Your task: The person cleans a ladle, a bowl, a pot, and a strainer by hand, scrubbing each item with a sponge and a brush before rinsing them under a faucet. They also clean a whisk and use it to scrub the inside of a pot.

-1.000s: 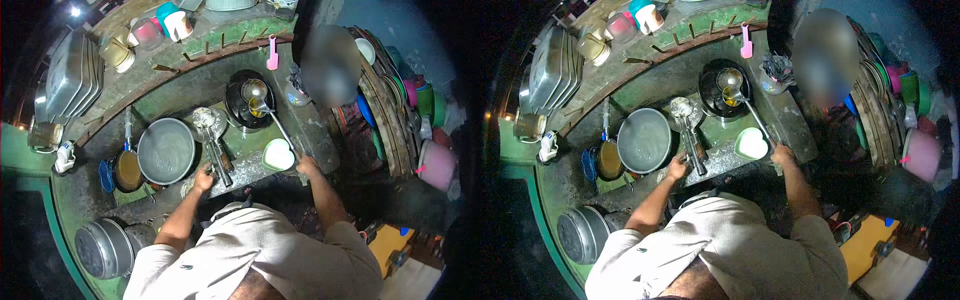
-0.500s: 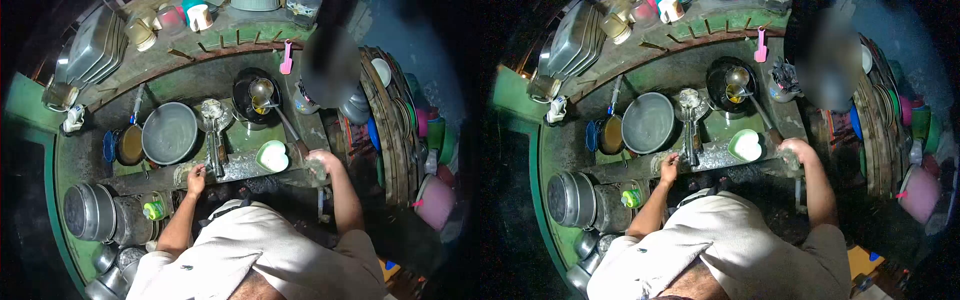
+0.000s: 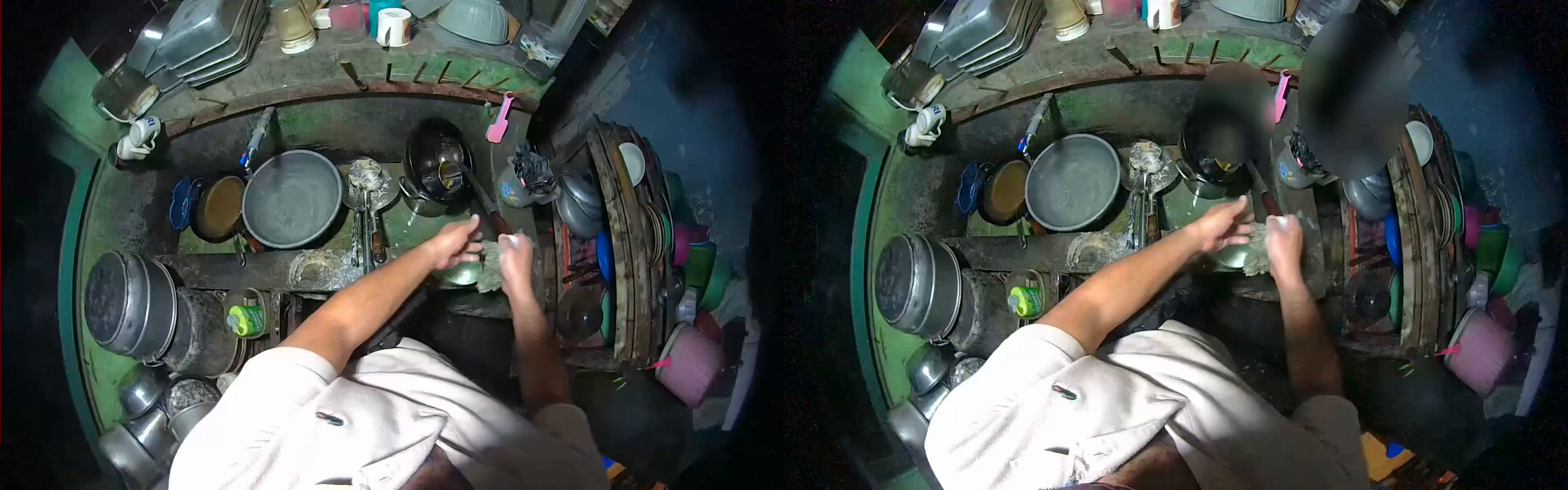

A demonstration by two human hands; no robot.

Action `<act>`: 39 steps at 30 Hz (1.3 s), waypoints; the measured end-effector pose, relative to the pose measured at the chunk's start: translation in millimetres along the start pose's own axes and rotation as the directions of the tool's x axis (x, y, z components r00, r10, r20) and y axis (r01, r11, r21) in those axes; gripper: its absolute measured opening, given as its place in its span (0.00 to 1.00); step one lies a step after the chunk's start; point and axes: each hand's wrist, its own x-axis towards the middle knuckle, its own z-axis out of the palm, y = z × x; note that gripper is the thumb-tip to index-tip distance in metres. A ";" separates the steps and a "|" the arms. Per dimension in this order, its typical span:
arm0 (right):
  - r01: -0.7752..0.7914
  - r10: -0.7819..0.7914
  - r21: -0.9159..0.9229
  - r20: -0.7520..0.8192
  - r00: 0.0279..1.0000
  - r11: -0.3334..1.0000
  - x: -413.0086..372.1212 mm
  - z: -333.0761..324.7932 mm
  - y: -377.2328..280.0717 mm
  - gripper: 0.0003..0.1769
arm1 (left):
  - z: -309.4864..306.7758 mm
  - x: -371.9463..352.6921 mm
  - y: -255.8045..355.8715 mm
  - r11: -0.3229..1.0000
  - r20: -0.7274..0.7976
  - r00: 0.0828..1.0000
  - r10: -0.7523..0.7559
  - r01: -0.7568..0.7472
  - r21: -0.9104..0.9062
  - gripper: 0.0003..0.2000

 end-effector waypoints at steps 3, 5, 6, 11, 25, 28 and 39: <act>0.121 -0.150 -0.639 0.008 0.989 0.759 -48.1 36.7 -71.8 0.18 | 28.8 46.4 11.0 0.991 -0.053 0.991 0.122 -0.124 -0.049 0.09; 0.124 -0.095 -0.674 0.079 0.992 0.728 -50.0 32.2 -75.3 0.24 | 22.5 39.4 15.5 0.981 -0.016 0.982 0.190 -0.190 0.037 0.04; 0.179 -0.157 -0.605 0.089 0.984 0.776 -59.2 28.8 -83.1 0.24 | 23.2 27.3 19.1 0.980 -0.002 0.980 0.199 -0.199 0.001 0.05; 0.039 -0.051 0.220 0.050 0.997 0.975 -79.3 -13.6 -17.3 0.18 | -7.3 -84.5 61.7 0.986 0.207 0.970 0.128 -0.102 -0.131 0.16; 0.260 0.165 -0.740 0.448 0.879 0.620 22.2 91.7 93.0 0.31 | -130.4 -448.1 72.5 -0.128 -0.141 0.884 0.447 0.219 0.967 0.35; 0.374 0.342 -0.830 0.523 0.781 0.415 46.3 113.9 150.1 0.31 | -134.1 -465.1 55.8 -0.283 -0.389 0.829 0.402 0.516 0.809 0.31; 0.477 -0.204 -0.220 0.698 0.686 0.851 -29.4 212.5 -20.0 0.30 | -144.8 -460.5 32.7 -0.392 -0.636 0.691 0.344 0.721 0.571 0.13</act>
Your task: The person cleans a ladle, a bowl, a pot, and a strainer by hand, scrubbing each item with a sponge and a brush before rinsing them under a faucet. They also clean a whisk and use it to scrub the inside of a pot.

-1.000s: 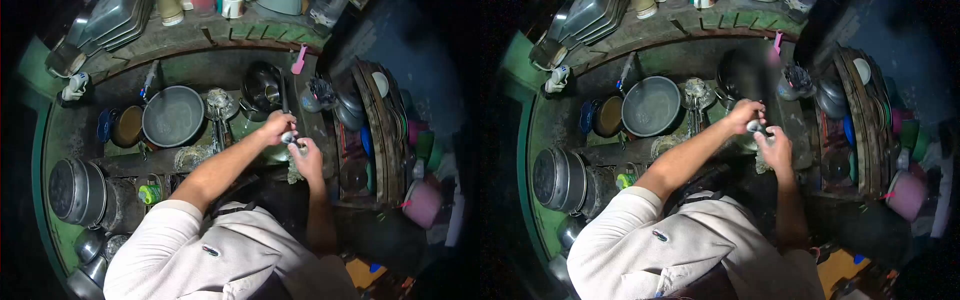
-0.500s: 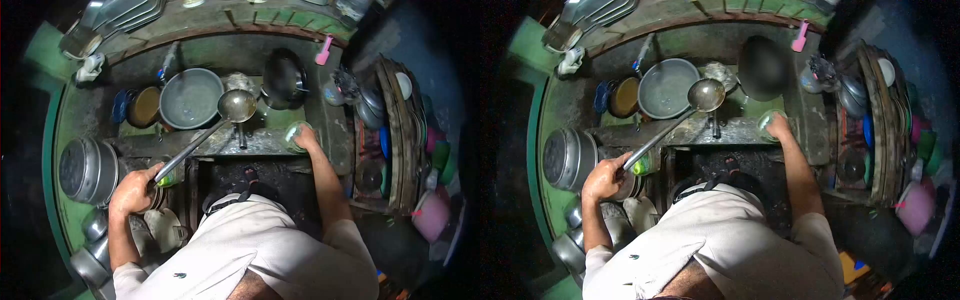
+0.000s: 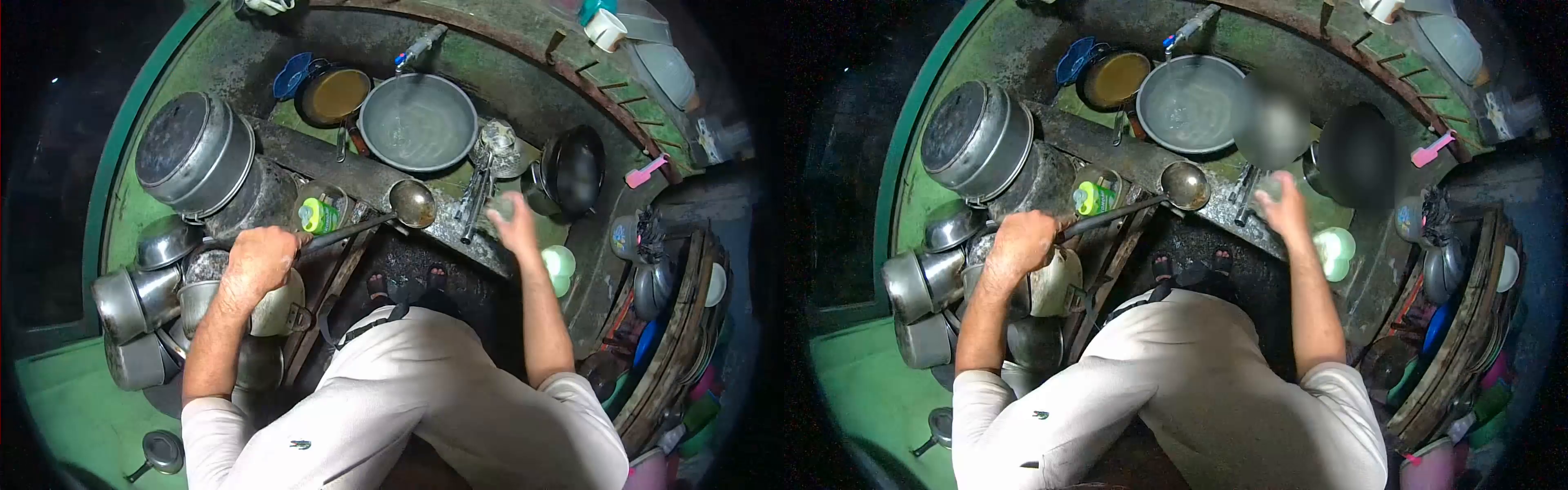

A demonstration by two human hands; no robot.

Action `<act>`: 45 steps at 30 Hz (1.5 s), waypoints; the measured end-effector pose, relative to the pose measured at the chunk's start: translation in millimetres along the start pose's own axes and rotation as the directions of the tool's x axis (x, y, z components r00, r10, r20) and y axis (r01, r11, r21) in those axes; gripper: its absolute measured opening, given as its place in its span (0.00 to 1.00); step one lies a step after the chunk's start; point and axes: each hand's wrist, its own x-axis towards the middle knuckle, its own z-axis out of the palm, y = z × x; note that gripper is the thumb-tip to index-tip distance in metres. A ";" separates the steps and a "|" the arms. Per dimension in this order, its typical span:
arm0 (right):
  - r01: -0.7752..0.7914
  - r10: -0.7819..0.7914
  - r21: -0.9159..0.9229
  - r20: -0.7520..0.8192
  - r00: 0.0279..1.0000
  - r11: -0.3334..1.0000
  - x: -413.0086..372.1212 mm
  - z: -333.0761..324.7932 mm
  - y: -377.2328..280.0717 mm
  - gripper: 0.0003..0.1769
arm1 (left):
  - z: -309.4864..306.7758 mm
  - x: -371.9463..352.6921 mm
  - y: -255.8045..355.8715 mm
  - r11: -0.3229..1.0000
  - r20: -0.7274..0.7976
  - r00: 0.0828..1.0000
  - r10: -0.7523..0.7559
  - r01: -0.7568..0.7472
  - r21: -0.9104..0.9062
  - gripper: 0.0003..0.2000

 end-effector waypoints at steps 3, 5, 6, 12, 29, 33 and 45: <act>0.384 -0.374 -0.127 0.098 0.922 0.915 23.3 100.7 -30.1 0.21 | -16.0 -12.0 -8.8 0.989 -0.173 0.984 -0.029 0.003 -0.149 0.07; 0.473 -0.400 -0.212 0.310 0.863 0.856 26.6 154.4 -17.1 0.21 | -23.8 -19.5 -19.1 0.949 -0.334 0.940 -0.072 -0.039 -0.313 0.09; 0.489 -0.367 -0.220 0.428 0.826 0.844 26.4 165.5 -21.3 0.21 | -28.9 -24.9 -27.6 0.916 -0.390 0.918 -0.072 -0.094 -0.391 0.14; 0.372 -0.220 -0.275 0.457 0.862 0.887 46.2 174.7 -28.2 0.20 | 35.4 34.6 -1.7 0.021 -0.704 0.450 -0.550 -0.835 -0.550 0.08; 0.256 -0.147 -0.366 0.300 0.943 0.895 54.3 176.0 -17.7 0.26 | 15.2 67.2 26.3 -0.345 -0.667 0.494 -0.557 -0.869 -0.356 0.09; 0.042 0.077 -0.307 0.367 0.927 0.951 76.9 170.1 -15.2 0.25 | 13.9 64.4 27.4 -0.285 -0.682 0.482 -0.549 -0.876 -0.390 0.09; 0.502 -0.435 -0.228 0.287 0.853 0.834 59.9 153.9 -11.8 0.20 | 14.5 66.2 23.8 -0.305 -0.688 0.493 -0.532 -0.870 -0.388 0.10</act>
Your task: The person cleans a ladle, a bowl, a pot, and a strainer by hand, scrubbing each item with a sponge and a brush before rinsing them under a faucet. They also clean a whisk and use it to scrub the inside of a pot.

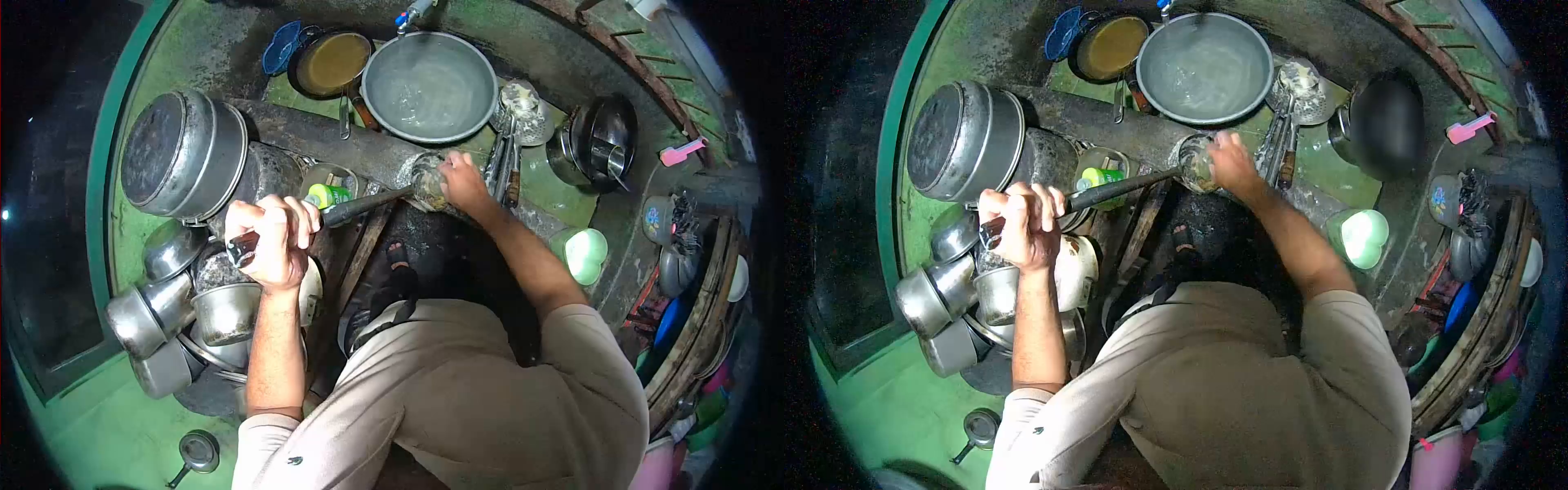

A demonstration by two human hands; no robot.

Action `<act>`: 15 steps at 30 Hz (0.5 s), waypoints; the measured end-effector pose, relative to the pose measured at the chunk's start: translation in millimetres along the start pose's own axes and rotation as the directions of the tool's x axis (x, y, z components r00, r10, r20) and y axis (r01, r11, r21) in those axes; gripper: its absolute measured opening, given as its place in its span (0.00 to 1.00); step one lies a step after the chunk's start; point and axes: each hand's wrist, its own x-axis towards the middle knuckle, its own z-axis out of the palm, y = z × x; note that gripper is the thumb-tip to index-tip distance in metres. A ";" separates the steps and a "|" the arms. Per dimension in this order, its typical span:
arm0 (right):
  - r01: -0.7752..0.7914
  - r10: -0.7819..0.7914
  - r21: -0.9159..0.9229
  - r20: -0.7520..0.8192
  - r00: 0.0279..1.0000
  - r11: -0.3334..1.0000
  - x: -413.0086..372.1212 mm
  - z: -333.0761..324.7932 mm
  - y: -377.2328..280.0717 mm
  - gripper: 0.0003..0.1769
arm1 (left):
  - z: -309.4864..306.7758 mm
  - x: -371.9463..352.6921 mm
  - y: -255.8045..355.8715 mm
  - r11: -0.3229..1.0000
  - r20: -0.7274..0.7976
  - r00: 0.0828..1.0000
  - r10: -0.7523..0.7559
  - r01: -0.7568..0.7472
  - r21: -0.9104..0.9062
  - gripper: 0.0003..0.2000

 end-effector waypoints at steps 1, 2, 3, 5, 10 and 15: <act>-0.003 0.003 0.005 -0.001 1.000 1.000 -0.4 1.5 1.7 0.20 | -2.0 -1.0 -1.2 0.999 -0.007 1.000 0.018 -0.018 -0.032 0.11; -0.007 0.020 -0.068 0.189 0.982 0.998 -2.0 3.4 3.6 0.19 | -4.8 -0.7 -2.1 0.999 0.012 1.000 0.017 -0.016 -0.043 0.11; 0.003 0.049 -0.140 0.369 0.928 0.990 -2.8 4.4 5.8 0.19 | -4.5 -1.2 -1.8 0.999 0.016 1.000 0.011 -0.011 -0.043 0.11; 0.040 -0.013 -0.068 0.357 0.934 0.997 -2.0 6.9 8.7 0.19 | -1.8 -1.5 -1.7 0.999 0.019 1.000 0.022 -0.022 -0.033 0.11; -0.307 0.122 0.440 0.400 0.908 0.844 19.7 20.6 -6.7 0.25 | 6.7 -3.4 0.8 1.000 0.029 1.000 0.008 -0.007 -0.017 0.11; -0.011 -0.077 0.459 0.172 0.982 0.888 0.0 87.7 33.4 0.29 | 3.5 -8.2 0.8 1.000 0.020 1.000 -0.014 0.014 -0.020 0.12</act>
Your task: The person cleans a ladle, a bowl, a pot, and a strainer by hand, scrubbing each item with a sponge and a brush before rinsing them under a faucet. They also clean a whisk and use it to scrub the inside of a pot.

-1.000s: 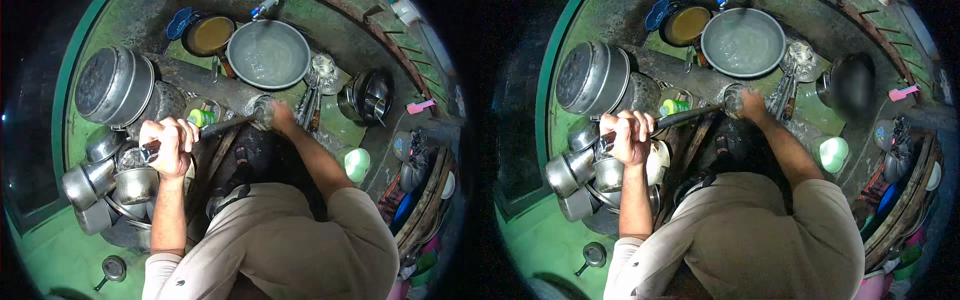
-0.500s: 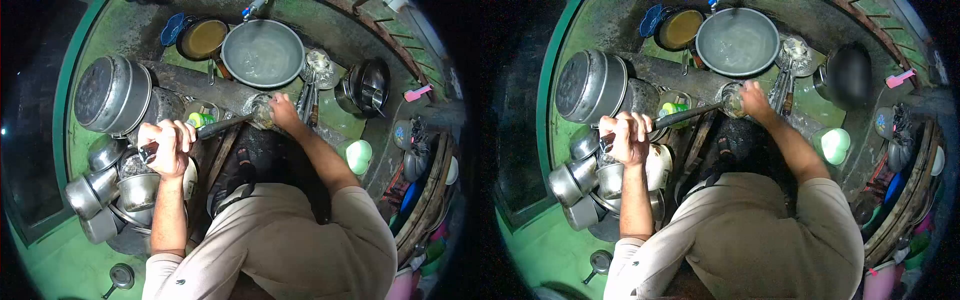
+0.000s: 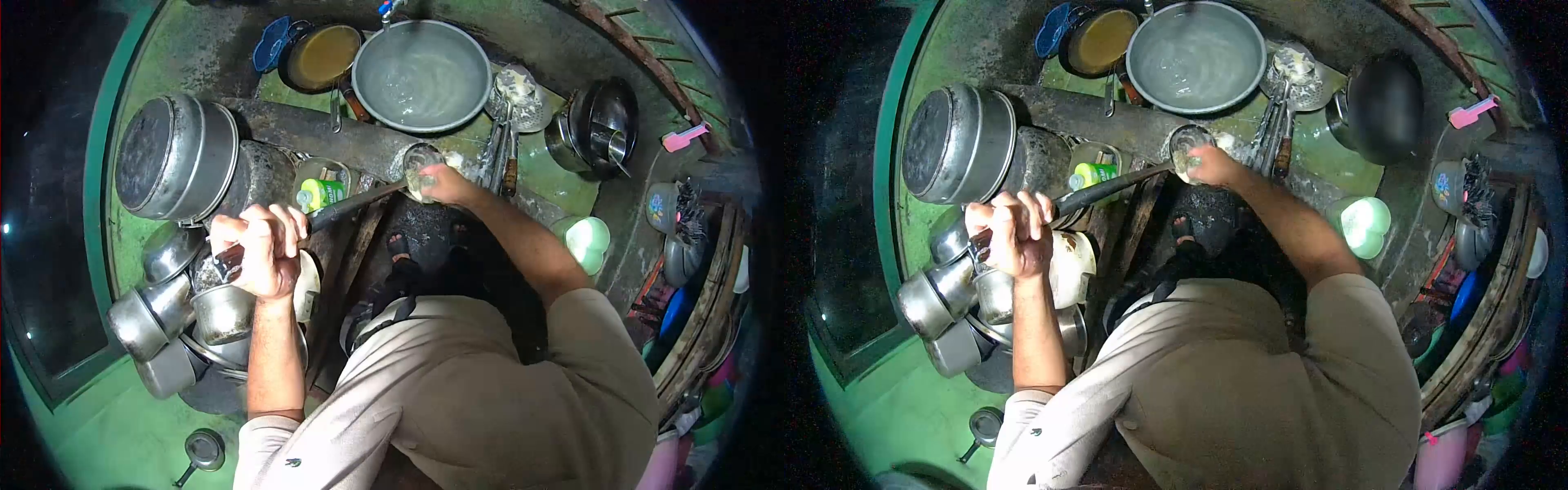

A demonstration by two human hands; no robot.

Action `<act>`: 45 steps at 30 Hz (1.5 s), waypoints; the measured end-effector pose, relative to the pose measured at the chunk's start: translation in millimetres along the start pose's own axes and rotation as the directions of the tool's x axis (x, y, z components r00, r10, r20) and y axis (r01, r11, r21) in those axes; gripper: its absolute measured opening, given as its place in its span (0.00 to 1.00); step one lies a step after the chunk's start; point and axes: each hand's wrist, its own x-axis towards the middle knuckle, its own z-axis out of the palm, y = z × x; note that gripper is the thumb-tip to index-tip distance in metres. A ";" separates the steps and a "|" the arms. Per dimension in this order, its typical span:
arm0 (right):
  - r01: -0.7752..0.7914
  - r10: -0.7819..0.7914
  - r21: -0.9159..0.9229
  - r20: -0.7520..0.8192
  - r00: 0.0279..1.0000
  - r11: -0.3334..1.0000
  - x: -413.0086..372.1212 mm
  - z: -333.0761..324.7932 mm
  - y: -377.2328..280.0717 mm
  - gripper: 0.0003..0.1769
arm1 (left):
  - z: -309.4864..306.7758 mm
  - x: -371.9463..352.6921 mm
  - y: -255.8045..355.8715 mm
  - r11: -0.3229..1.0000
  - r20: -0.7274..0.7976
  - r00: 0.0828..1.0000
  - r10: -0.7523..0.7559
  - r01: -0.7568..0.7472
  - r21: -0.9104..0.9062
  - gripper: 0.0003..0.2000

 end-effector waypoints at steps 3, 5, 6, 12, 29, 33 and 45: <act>0.054 0.137 -0.512 0.328 0.935 0.857 13.5 -52.9 -53.1 0.14 | 4.6 -7.9 0.2 1.000 0.007 1.000 -0.013 0.013 -0.010 0.12; -0.015 0.277 -0.689 0.271 0.922 0.725 28.8 -70.9 -76.3 0.09 | 13.9 -8.7 -0.6 1.000 0.009 1.000 0.008 -0.008 0.004 0.12; -0.012 0.269 -0.691 0.266 0.926 0.722 25.4 -65.1 -78.9 0.09 | 14.9 -7.3 0.6 1.000 0.008 1.000 0.026 -0.026 0.014 0.11; -0.136 0.314 -0.397 0.428 0.848 0.908 19.2 -46.4 -58.1 0.17 | 11.1 -14.8 -0.6 0.998 0.039 0.998 0.040 -0.039 -0.042 0.09; -0.452 0.526 -0.319 0.204 0.826 0.833 6.3 -67.0 -73.8 0.22 | 32.0 -25.6 -1.4 0.999 0.031 0.999 0.027 -0.026 -0.046 0.11; -0.406 0.446 -0.187 0.324 0.834 0.895 15.0 -40.9 -42.7 0.25 | 29.6 -24.7 -3.4 0.997 0.015 0.999 0.028 -0.027 -0.071 0.11; -0.219 0.225 0.105 -0.049 0.973 0.970 4.8 -29.7 -61.8 0.19 | 20.3 -17.4 -3.8 0.997 -0.012 1.000 0.023 -0.024 -0.067 0.12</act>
